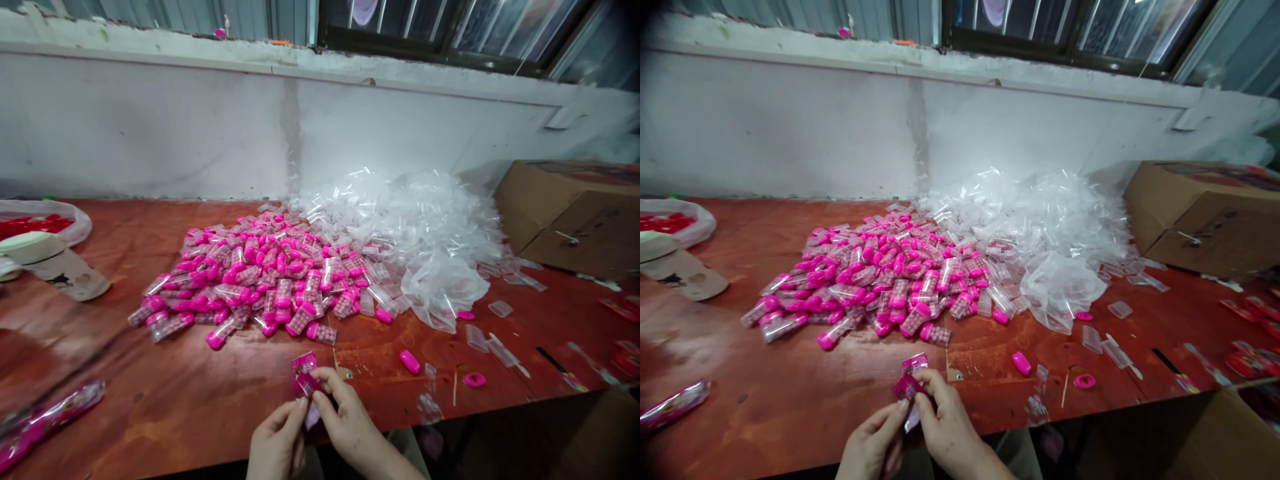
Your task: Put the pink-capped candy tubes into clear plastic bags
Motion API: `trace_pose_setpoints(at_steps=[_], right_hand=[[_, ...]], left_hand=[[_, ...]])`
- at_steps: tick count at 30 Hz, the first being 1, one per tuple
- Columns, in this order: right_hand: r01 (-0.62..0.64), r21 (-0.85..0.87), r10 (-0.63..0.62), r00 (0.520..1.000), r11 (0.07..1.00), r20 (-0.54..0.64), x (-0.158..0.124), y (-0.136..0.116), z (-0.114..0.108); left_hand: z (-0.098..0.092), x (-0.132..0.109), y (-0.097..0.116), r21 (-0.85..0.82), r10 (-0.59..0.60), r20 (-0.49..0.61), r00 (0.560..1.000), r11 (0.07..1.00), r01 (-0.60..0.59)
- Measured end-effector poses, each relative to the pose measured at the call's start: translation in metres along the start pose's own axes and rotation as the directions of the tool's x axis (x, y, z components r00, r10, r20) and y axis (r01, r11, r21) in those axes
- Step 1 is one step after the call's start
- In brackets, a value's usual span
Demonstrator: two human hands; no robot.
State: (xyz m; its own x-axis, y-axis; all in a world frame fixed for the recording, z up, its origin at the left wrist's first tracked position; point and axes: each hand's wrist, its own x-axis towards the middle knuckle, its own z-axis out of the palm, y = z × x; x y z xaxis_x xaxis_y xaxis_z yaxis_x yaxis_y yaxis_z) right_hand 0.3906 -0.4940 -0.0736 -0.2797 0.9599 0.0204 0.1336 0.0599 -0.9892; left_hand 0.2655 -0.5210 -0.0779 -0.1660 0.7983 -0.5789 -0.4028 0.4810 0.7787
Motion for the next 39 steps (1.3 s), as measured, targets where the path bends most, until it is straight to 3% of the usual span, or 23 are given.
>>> trace_pose_setpoints(at_steps=[6, 11, 14, 16, 19, 22, 23, 25, 27, 28, 31, 35, 39], right_hand=[[0.122, -0.28, -0.11, 0.992, 0.952, 0.06, -0.004, 0.004, -0.003], [0.308, -0.458, -0.256, 0.951, 0.834, 0.173, 0.0, -0.005, -0.008], [0.389, -0.499, -0.31, 0.921, 0.774, 0.238, 0.017, -0.011, -0.018], [0.377, -0.596, -0.349, 0.922, 0.709, 0.168, 0.035, -0.011, -0.026], [0.247, -0.793, -0.352, 0.935, 0.557, 0.044, 0.062, -0.002, -0.037], [0.169, -0.853, -0.298, 0.955, 0.493, 0.017, 0.072, 0.006, -0.042], [0.162, -0.833, -0.297, 0.955, 0.53, -0.003, 0.071, 0.006, -0.043], [0.146, -0.671, -0.263, 0.962, 0.727, -0.075, 0.059, 0.005, -0.042], [0.06, -0.299, -0.1, 0.988, 0.952, -0.119, 0.04, 0.0, -0.036], [-0.01, -0.094, 0.0, 0.995, 0.996, -0.101, 0.03, -0.002, -0.032], [-0.168, 0.221, 0.176, 0.984, 0.961, -0.018, 0.004, -0.006, -0.013], [-0.245, 0.341, 0.271, 0.962, 0.908, -0.031, -0.009, -0.007, 0.005], [-0.247, 0.356, 0.249, 0.968, 0.901, 0.039, -0.01, -0.009, 0.006]], left_hand=[[0.0, -0.001, -0.001, 0.093, 0.052, -0.043, 0.998, 0.995, -0.048], [-0.01, -0.002, 0.002, 0.034, -0.028, 0.073, 0.997, 0.999, 0.026], [-0.019, -0.003, 0.009, -0.011, -0.007, 0.069, 0.998, 1.0, 0.008], [-0.023, -0.004, 0.014, -0.039, 0.026, 0.024, 0.999, 0.999, -0.025], [-0.023, -0.005, 0.022, -0.127, 0.05, -0.094, 0.994, 0.99, -0.062], [-0.015, -0.007, 0.029, -0.227, 0.014, -0.175, 0.984, 0.972, -0.055], [-0.012, -0.009, 0.031, -0.259, -0.004, -0.185, 0.983, 0.965, -0.044], [-0.005, -0.011, 0.034, -0.32, -0.031, -0.193, 0.981, 0.947, -0.033], [0.001, -0.013, 0.037, -0.378, -0.042, -0.197, 0.98, 0.925, -0.036], [0.003, -0.013, 0.037, -0.403, -0.047, -0.198, 0.979, 0.914, -0.038], [0.008, -0.013, 0.035, -0.45, -0.074, -0.203, 0.976, 0.892, -0.026], [0.01, -0.013, 0.029, -0.427, -0.062, -0.166, 0.984, 0.904, -0.015], [0.011, -0.017, 0.024, -0.387, -0.021, -0.063, 0.998, 0.922, -0.005]])
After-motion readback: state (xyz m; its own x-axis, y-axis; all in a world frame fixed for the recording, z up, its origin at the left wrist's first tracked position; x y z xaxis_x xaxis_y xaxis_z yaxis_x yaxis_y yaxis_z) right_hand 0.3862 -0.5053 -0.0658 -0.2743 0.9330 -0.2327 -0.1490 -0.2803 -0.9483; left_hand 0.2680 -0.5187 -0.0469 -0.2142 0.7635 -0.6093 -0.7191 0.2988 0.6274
